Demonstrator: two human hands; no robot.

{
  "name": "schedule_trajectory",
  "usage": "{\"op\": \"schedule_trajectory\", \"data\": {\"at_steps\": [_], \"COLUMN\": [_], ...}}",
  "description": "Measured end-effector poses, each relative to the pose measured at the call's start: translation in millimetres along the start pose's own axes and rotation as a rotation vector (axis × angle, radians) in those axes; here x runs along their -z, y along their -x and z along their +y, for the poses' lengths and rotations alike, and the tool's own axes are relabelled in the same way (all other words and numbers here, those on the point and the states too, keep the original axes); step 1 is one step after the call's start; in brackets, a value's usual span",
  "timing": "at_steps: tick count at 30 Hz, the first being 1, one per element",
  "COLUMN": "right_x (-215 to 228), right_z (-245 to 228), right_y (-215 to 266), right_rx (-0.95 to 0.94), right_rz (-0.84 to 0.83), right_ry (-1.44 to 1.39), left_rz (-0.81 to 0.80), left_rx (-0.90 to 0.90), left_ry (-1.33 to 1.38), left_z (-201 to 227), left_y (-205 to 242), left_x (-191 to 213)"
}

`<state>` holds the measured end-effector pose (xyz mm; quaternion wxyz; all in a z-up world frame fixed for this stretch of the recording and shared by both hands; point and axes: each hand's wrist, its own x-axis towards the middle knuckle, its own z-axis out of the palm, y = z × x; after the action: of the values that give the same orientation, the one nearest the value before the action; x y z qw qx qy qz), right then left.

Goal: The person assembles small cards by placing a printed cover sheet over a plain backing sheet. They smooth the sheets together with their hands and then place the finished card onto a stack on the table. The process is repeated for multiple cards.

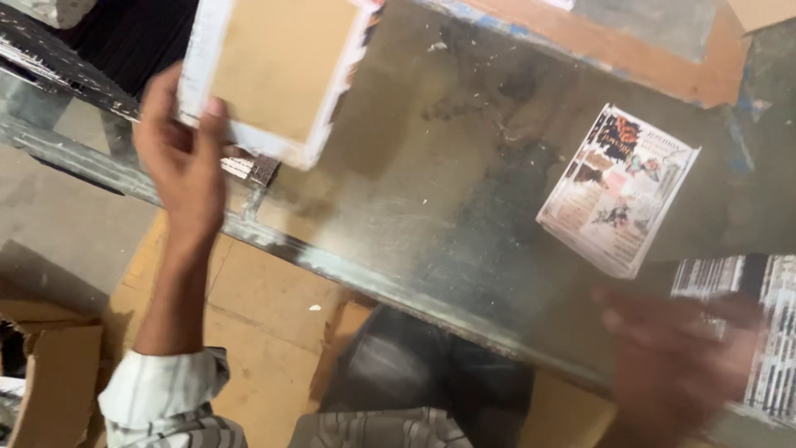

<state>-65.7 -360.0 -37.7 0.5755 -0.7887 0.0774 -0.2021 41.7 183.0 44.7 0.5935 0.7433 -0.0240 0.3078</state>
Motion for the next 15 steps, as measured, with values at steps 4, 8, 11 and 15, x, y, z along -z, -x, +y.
{"op": "schedule_trajectory", "data": {"at_steps": [4, 8, 11, 15], "right_x": [51.6, 38.0, 24.6, 10.5], "right_z": [18.1, 33.3, 35.7, 32.8], "right_y": [0.3, 6.4, 4.8, -22.0], "right_rx": [-0.198, -0.273, -0.314, -0.318], "right_rz": [0.174, 0.202, 0.200, 0.184], "right_ry": [0.193, 0.224, 0.251, 0.284], "left_rz": [0.113, 0.003, -0.135, -0.465], "left_rx": [0.203, 0.170, -0.123, -0.356], "left_ry": [-0.242, -1.141, -1.127, -1.189], "left_z": [-9.0, -11.1, -20.7, -35.3], "left_y": [-9.8, 0.0, 11.8, 20.1], "left_x": [28.1, 30.6, 20.5, 8.2]}}
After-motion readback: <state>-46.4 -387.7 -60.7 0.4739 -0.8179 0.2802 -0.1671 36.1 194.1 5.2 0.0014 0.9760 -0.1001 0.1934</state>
